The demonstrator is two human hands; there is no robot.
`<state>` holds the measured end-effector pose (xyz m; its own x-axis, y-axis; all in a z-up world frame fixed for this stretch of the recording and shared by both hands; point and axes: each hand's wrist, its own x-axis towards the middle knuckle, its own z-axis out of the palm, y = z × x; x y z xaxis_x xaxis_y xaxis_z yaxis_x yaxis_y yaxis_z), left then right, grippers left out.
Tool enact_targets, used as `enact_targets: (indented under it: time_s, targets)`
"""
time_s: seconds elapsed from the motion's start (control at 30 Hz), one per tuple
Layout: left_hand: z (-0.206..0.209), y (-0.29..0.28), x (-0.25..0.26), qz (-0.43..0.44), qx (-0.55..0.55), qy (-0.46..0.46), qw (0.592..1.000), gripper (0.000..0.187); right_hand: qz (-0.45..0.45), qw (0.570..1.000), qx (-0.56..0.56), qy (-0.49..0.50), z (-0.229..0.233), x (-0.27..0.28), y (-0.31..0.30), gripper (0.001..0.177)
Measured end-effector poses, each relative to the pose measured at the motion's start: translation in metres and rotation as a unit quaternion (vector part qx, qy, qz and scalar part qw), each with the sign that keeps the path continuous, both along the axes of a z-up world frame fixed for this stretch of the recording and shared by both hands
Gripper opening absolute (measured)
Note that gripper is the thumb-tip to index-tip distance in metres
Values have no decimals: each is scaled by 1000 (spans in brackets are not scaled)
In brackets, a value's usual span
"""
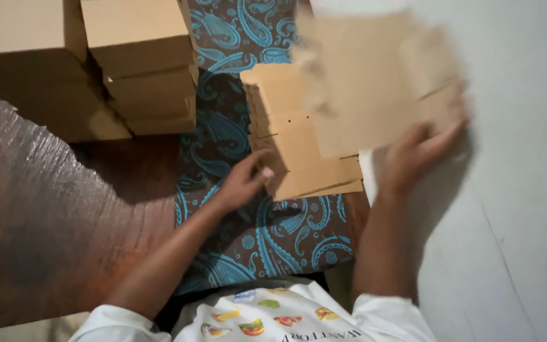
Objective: Assembling cardboard boxes by folding flat sheets along pre-scored lines and tucking in tabs.
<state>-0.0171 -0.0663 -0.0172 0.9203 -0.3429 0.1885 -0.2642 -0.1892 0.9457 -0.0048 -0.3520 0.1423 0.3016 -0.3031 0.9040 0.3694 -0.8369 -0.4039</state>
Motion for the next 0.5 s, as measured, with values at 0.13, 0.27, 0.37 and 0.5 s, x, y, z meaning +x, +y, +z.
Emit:
enact_targets:
  time_s: [0.13,0.27,0.37,0.5]
  targets:
    - [9,15,14,44,-439,339,831,84,98,987,82,102,-77,-24,21,51]
    - [-18,36,24,7,-404,317,858,87,80,947,101,295,-118,-61,50,53]
    - [4,34,20,81,-285,270,916,86,97,903,144,393,-92,-82,71,56]
    - [33,39,-7,168,-29,135,976,85,145,849,169,479,-79,-95,66,50]
